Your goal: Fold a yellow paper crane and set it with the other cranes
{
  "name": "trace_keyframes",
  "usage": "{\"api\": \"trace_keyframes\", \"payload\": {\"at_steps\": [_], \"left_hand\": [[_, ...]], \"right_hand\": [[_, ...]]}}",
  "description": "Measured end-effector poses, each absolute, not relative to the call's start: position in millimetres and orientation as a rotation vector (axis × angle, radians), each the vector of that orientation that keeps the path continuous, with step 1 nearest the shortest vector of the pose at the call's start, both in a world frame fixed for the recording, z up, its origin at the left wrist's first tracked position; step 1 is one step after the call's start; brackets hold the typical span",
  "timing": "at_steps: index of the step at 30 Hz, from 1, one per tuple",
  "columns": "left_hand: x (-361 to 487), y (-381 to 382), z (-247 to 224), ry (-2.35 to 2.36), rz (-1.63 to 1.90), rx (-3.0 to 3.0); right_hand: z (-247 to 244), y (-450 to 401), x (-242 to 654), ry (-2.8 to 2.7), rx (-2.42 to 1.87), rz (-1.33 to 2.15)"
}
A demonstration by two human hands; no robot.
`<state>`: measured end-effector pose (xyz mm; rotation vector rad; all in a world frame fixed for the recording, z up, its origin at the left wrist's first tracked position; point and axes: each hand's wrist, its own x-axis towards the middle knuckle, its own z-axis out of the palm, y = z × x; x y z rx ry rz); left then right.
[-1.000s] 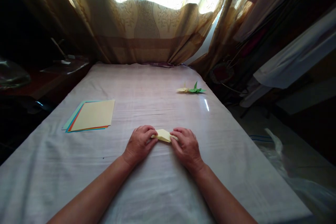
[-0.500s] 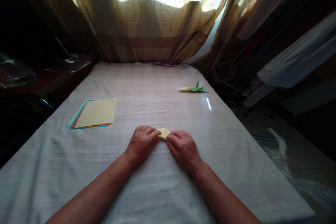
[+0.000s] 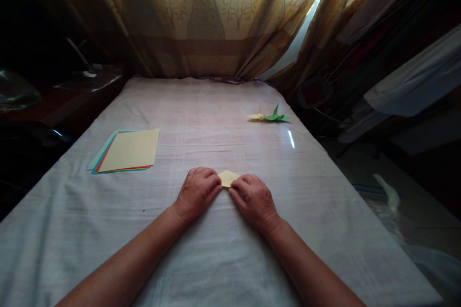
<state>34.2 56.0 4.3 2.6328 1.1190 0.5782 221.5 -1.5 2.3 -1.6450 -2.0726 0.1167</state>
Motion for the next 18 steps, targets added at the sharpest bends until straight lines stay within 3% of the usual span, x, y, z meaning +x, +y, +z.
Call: {"api": "trace_keyframes", "payload": {"at_steps": [7,18], "left_hand": [[33.3,66.2,6.5,1.061,0.521,2.529],[38.5,64.9,8.5,1.14,0.528,2.466]], "right_hand": [[1.5,5.4,219.5,-1.901,-1.761,0.3],[9.5,9.9,213.7,-1.871,-1.944,0.312]]}}
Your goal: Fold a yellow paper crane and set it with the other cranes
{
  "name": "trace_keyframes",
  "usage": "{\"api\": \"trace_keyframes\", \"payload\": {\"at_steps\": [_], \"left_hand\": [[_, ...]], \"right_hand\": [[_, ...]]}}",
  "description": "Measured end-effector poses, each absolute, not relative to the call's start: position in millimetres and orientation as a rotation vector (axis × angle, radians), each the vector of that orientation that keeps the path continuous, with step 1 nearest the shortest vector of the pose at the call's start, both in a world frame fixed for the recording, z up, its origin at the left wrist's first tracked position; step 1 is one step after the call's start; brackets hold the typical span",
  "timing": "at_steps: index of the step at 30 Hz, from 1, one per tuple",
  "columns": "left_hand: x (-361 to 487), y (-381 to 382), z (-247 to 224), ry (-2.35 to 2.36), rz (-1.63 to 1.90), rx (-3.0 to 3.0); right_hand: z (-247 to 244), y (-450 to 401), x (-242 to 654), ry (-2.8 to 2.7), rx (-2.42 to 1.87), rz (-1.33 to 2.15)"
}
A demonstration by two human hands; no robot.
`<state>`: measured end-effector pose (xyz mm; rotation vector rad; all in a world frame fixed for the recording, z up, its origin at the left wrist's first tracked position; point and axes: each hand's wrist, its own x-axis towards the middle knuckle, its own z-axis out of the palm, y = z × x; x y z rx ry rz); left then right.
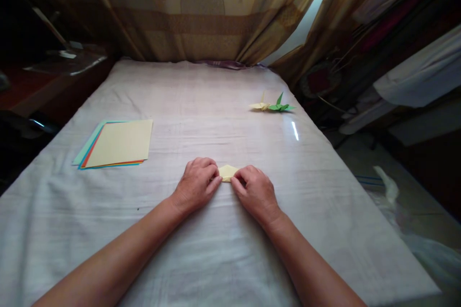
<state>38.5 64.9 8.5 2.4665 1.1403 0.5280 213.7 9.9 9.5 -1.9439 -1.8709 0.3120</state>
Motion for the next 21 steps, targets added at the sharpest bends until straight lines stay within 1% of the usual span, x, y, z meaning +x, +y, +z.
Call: {"api": "trace_keyframes", "payload": {"at_steps": [12,21], "left_hand": [[40.6,63.6,10.0,1.184,0.505,2.435],[41.1,65.9,8.0,1.178,0.496,2.434]], "right_hand": [[4.3,10.6,214.8,-1.854,-1.899,0.302],[4.6,10.6,214.1,-1.797,-1.885,0.379]]}}
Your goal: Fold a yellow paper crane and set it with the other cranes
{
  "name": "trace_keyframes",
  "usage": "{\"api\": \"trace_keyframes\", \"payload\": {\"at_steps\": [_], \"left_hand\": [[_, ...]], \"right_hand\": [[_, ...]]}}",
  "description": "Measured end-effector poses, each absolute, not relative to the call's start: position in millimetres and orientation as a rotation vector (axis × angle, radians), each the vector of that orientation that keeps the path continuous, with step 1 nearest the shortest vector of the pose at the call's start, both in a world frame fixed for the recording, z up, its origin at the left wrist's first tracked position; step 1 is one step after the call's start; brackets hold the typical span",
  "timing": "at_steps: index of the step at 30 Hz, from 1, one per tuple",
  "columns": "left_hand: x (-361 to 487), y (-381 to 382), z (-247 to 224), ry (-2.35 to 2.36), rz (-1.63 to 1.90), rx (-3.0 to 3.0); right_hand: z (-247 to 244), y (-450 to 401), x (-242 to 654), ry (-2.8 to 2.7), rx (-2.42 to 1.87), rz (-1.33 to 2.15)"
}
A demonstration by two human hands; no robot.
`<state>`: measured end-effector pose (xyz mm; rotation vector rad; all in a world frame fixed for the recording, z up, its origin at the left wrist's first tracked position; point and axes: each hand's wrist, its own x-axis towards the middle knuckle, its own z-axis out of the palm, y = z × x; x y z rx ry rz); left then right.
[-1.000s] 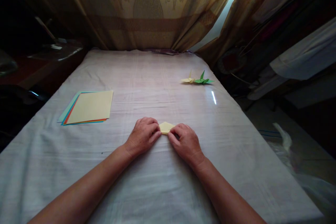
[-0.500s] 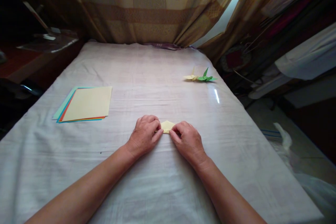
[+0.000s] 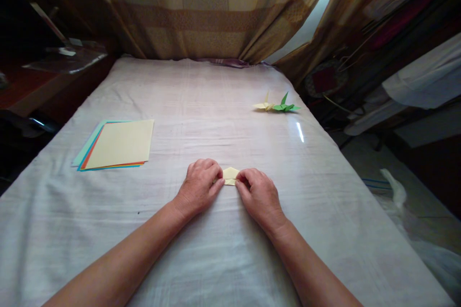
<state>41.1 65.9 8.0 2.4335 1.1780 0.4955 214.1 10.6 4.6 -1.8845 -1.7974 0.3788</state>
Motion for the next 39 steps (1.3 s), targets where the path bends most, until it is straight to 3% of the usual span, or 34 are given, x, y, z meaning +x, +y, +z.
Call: {"api": "trace_keyframes", "payload": {"at_steps": [23,30,39], "left_hand": [[49.0,59.4,5.4,1.322,0.556,2.382],[46.2,61.1,6.3,1.291,0.518,2.361],[35.5,68.5,4.9,1.17,0.527,2.329]], "right_hand": [[1.4,10.7,209.7,-1.776,-1.898,0.263],[3.0,15.0,224.8,-1.733,-1.828,0.569],[1.5,15.9,241.1,-1.689,-1.697,0.703]]}}
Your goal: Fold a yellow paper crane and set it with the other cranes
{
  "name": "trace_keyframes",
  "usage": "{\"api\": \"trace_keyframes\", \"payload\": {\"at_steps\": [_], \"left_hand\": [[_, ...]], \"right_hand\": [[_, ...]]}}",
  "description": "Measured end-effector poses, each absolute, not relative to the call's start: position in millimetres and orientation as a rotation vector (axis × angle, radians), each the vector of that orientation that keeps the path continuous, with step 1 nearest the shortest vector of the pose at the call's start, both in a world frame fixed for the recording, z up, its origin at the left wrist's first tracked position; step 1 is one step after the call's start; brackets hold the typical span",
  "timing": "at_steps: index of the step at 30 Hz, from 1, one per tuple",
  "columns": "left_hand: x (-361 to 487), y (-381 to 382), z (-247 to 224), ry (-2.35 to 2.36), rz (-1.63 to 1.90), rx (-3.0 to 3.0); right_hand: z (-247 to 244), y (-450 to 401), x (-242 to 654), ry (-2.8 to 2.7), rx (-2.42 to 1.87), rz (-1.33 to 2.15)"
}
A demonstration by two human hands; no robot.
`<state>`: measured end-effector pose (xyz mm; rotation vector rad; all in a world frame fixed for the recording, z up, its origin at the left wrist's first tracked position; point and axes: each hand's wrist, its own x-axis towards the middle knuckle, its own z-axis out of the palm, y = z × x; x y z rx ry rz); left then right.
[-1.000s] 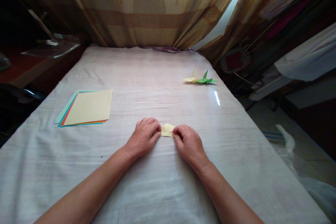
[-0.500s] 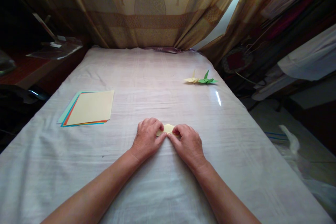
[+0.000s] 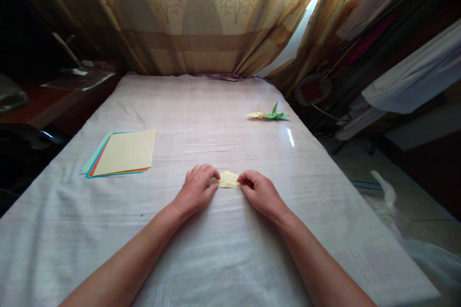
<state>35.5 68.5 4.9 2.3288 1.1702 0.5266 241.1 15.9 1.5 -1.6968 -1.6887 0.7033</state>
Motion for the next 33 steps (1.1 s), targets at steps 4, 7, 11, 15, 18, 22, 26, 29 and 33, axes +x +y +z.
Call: {"api": "trace_keyframes", "payload": {"at_steps": [4,7,11,15,18,22,26,29,33], "left_hand": [[31.1,69.9,4.5,1.102,0.575,2.321],[30.0,63.7,6.3,1.124,0.703,2.323],[32.2,47.2,13.7,1.202,0.713,2.588],[35.8,35.5,17.2,1.152,0.56,2.769],[36.7,34.6,15.6,1.176,0.542,2.765],[35.1,37.3,13.7,1.221,0.577,2.724],[32.9,38.3,14.9,1.198,0.589,2.669],[32.4,37.1,16.3,1.144,0.578,2.648],[34.5,32.9,15.9,1.134,0.528,2.644]], "right_hand": [[-5.4,13.1,249.6,-1.592,-1.635,0.52],[-8.3,12.3,251.5,-1.644,-1.661,0.292],[-7.3,11.5,247.0,-1.804,-1.73,0.167],[-4.7,7.5,244.0,-1.868,-1.747,0.14],[-2.6,2.9,243.5,-1.862,-1.759,0.173],[4.0,-5.5,236.0,-1.896,-1.792,0.267],[13.9,-15.2,220.5,-2.033,-1.739,0.363],[18.8,-17.5,216.7,-2.146,-1.665,0.405],[16.2,-8.9,230.3,-2.094,-1.676,0.365]]}}
